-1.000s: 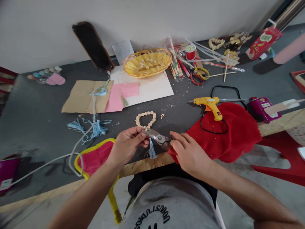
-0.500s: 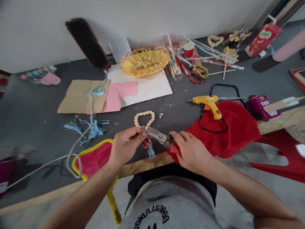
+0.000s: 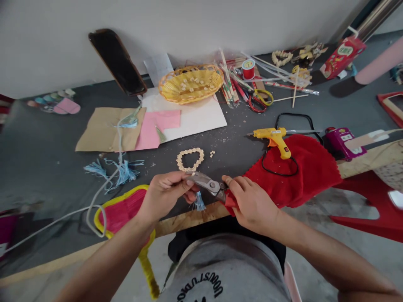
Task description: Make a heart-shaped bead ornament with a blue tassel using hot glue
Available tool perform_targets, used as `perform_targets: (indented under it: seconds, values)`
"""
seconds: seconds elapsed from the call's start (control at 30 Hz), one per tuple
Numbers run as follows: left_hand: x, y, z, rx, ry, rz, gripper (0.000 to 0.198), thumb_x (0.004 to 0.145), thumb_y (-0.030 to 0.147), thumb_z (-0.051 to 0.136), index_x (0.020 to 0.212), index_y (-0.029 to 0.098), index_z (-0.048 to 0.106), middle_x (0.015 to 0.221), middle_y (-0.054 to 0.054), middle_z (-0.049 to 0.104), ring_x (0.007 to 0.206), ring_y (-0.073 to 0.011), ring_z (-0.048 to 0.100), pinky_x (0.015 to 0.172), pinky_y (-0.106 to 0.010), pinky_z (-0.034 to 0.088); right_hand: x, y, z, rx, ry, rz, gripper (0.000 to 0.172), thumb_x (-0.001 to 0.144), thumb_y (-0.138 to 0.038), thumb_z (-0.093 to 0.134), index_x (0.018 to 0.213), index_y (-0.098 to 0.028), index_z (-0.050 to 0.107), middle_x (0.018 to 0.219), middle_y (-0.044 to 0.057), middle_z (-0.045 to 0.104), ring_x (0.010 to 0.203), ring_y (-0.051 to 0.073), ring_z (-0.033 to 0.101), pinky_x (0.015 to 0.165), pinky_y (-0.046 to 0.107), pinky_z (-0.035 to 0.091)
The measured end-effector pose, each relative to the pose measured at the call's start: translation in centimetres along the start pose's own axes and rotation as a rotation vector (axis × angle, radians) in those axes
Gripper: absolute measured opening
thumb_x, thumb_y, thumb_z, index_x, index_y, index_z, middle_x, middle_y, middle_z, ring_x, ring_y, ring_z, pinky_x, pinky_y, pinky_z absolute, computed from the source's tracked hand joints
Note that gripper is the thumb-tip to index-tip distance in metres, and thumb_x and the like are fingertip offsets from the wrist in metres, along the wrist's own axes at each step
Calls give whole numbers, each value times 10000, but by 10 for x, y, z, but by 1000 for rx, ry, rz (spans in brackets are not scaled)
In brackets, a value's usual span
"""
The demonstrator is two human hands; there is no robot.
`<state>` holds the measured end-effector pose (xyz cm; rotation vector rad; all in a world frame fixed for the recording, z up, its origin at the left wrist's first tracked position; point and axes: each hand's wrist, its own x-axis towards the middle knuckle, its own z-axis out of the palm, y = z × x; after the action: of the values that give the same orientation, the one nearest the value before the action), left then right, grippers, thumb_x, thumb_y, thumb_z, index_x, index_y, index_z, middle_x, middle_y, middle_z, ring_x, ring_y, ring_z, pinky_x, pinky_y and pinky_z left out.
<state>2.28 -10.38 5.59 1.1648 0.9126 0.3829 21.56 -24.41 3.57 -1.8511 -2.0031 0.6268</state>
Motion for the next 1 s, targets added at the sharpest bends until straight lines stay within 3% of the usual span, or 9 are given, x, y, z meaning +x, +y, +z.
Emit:
perform_targets:
  seconds: [0.13, 0.23, 0.3, 0.43, 0.53, 0.7, 0.83, 0.93, 1.0]
  values:
    - [-1, 2, -1, -70, -101, -97, 349, 678, 461, 810, 664, 136, 684, 575, -9, 677, 401, -87, 586, 395, -176, 514, -4, 0, 3, 19, 17, -11, 577, 762, -97, 473, 1339, -112, 444, 1153, 150, 649, 1027, 255, 640, 923, 437, 560]
    - [1, 1, 2, -52, -62, -79, 368, 694, 470, 797, 644, 129, 666, 558, -5, 657, 426, -86, 595, 414, -168, 516, -5, 0, 6, -1, 7, 41, 417, 820, -119, 437, 1230, -122, 516, 1039, 134, 689, 869, 237, 681, 769, 393, 596]
    - [3, -1, 4, -18, -38, -71, 365, 718, 470, 777, 668, 126, 668, 578, -12, 663, 466, -95, 618, 451, -177, 537, -5, 1, 5, -56, 1, 81, 367, 862, -141, 420, 1212, -128, 530, 1023, 133, 697, 867, 254, 686, 711, 393, 595]
    - [7, -4, 0, 27, -43, -102, 345, 746, 455, 753, 825, 128, 678, 693, -37, 707, 529, -115, 650, 505, -219, 569, -5, 8, 4, -112, 0, 120, 358, 945, -195, 394, 1276, -126, 513, 1149, 158, 674, 1033, 290, 657, 795, 446, 586]
    - [8, -4, -3, 8, -35, -112, 390, 725, 448, 769, 923, 150, 614, 686, -24, 709, 527, -127, 654, 503, -239, 568, -4, 14, 2, -92, 9, 126, 378, 977, -237, 398, 1330, -135, 488, 1172, 150, 669, 1039, 273, 653, 850, 452, 578]
    - [9, 3, -8, 29, -16, -100, 406, 724, 488, 761, 846, 153, 567, 718, -34, 712, 556, -124, 656, 515, -232, 558, 2, 17, -8, -304, 100, 85, 427, 963, -208, 439, 1377, -118, 494, 1162, 151, 664, 1014, 289, 623, 868, 444, 560]
    - [8, 9, -16, 40, -15, -33, 386, 752, 483, 751, 850, 159, 565, 740, -29, 712, 592, -119, 658, 533, -220, 559, 4, 20, -10, -512, 54, 86, 457, 926, -115, 460, 1379, -134, 527, 1146, 153, 660, 967, 286, 610, 819, 421, 552]
    - [4, 7, -24, 41, -37, -19, 348, 778, 455, 740, 850, 159, 572, 746, -24, 712, 596, -112, 655, 533, -209, 554, -1, 24, -4, -560, 51, 101, 466, 946, -292, 537, 1383, -129, 523, 1119, 155, 654, 956, 292, 603, 782, 419, 554]
    - [1, 4, -27, 30, -46, -26, 332, 784, 443, 738, 843, 159, 576, 741, -18, 707, 589, -106, 648, 531, -206, 550, -6, 26, -1, -585, 61, 141, 591, 920, -456, 572, 1381, -90, 517, 1097, 175, 646, 943, 310, 599, 742, 432, 558]
